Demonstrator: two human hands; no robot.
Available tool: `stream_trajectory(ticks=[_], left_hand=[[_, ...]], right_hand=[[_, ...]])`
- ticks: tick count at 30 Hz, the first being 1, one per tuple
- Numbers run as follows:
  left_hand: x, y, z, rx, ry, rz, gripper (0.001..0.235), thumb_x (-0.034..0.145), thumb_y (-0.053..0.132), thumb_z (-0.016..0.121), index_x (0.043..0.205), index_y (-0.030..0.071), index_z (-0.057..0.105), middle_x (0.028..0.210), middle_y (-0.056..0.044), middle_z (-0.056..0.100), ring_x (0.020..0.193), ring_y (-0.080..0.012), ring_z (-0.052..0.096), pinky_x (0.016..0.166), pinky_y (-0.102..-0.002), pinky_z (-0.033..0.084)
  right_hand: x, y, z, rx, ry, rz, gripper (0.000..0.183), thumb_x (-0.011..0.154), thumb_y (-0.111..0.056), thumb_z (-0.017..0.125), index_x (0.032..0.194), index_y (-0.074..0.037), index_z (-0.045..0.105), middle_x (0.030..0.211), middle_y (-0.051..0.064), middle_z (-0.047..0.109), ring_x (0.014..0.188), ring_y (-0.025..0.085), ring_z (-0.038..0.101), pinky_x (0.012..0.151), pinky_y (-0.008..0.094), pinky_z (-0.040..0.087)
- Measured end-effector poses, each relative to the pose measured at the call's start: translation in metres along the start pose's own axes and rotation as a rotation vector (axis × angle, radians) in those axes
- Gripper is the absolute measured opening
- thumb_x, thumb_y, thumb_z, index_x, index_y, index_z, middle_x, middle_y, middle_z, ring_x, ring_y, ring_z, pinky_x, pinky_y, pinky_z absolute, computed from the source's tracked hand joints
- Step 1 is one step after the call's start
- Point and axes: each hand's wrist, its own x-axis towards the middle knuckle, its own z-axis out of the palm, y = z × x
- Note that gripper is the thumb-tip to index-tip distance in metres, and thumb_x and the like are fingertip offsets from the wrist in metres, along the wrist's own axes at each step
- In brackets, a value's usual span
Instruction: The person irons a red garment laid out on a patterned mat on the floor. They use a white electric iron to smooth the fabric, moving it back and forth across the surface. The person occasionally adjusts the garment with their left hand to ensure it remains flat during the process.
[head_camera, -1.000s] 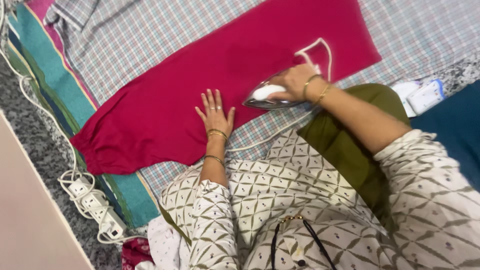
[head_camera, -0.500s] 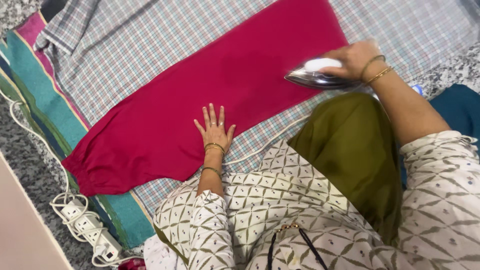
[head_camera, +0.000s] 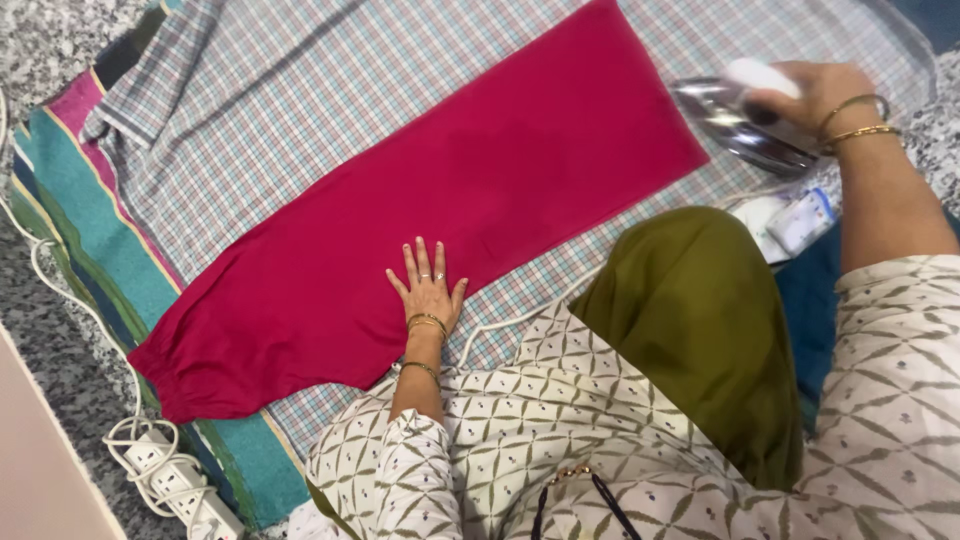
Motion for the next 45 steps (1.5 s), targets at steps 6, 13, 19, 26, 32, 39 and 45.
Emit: stream_trajectory(ticks=[6,13,19,26,32,39,45], left_hand=[[-0.005,0.005,-0.023,-0.007,-0.109,-0.009,0.108,0.085,0.076,0.053,0.164,0.017,0.008,0.17,-0.015,-0.009,0.155,-0.0384,-0.015,0.117,-0.073,-0.005],[-0.013,0.006,-0.039,-0.106,-0.114,-0.016,0.112,0.078,0.071,0.068,0.162,0.022,0.013,0.17,-0.011,-0.007,0.156,-0.0352,-0.013,0.119,-0.071,-0.002],[-0.015,-0.001,-0.036,-0.114,-0.134,0.042,0.097,0.081,0.041,0.075,0.161,0.024,0.022,0.171,-0.009,-0.001,0.157,-0.034,-0.005,0.12,-0.071,0.005],[-0.013,0.01,-0.052,-0.125,-0.212,0.004,0.095,0.083,0.031,0.072,0.162,0.027,0.018,0.172,-0.007,-0.003,0.157,-0.0332,-0.007,0.119,-0.072,0.004],[-0.012,0.014,-0.053,-0.106,-0.221,-0.003,0.096,0.084,0.029,0.071,0.163,0.026,0.015,0.172,-0.007,-0.004,0.157,-0.0344,-0.007,0.119,-0.072,0.004],[-0.012,0.016,-0.055,-0.119,-0.248,-0.017,0.094,0.085,0.026,0.069,0.162,0.026,0.014,0.171,-0.007,-0.006,0.157,-0.0336,-0.007,0.121,-0.07,0.004],[-0.016,0.01,-0.06,-0.033,-0.318,-0.091,0.094,0.089,0.004,0.058,0.164,0.03,0.008,0.172,-0.006,-0.011,0.158,-0.0361,-0.007,0.118,-0.073,0.011]], right_hand=[[0.033,-0.011,0.01,-0.149,0.296,0.471,0.058,0.087,-0.058,0.068,0.133,-0.023,0.063,0.122,0.03,0.06,0.113,0.049,0.053,0.084,0.065,0.042],[0.06,-0.16,0.059,0.018,0.054,0.113,0.061,0.085,-0.047,0.073,0.135,-0.015,0.061,0.133,0.021,0.061,0.12,0.041,0.058,0.1,0.054,0.047],[0.055,-0.207,0.07,0.061,0.039,0.397,0.087,0.079,-0.053,0.078,0.152,-0.022,0.041,0.137,0.018,0.054,0.126,0.038,0.053,0.096,0.056,0.045],[0.054,-0.159,0.088,0.417,0.067,0.373,0.08,0.079,-0.043,0.085,0.142,-0.006,0.053,0.122,0.023,0.068,0.111,0.04,0.065,0.095,0.048,0.052],[0.047,-0.23,0.073,0.585,0.283,-0.002,0.051,0.092,-0.028,0.069,0.138,-0.011,0.059,0.111,0.025,0.072,0.1,0.044,0.068,0.087,0.052,0.055],[-0.016,-0.357,0.04,0.516,-0.134,-0.418,0.059,0.088,-0.033,0.069,0.142,-0.016,0.052,0.097,0.018,0.075,0.089,0.04,0.072,0.08,0.051,0.056],[-0.003,-0.322,0.038,0.411,0.097,-0.245,0.052,0.091,-0.035,0.073,0.135,-0.011,0.063,0.123,0.019,0.07,0.111,0.039,0.066,0.091,0.05,0.054]])
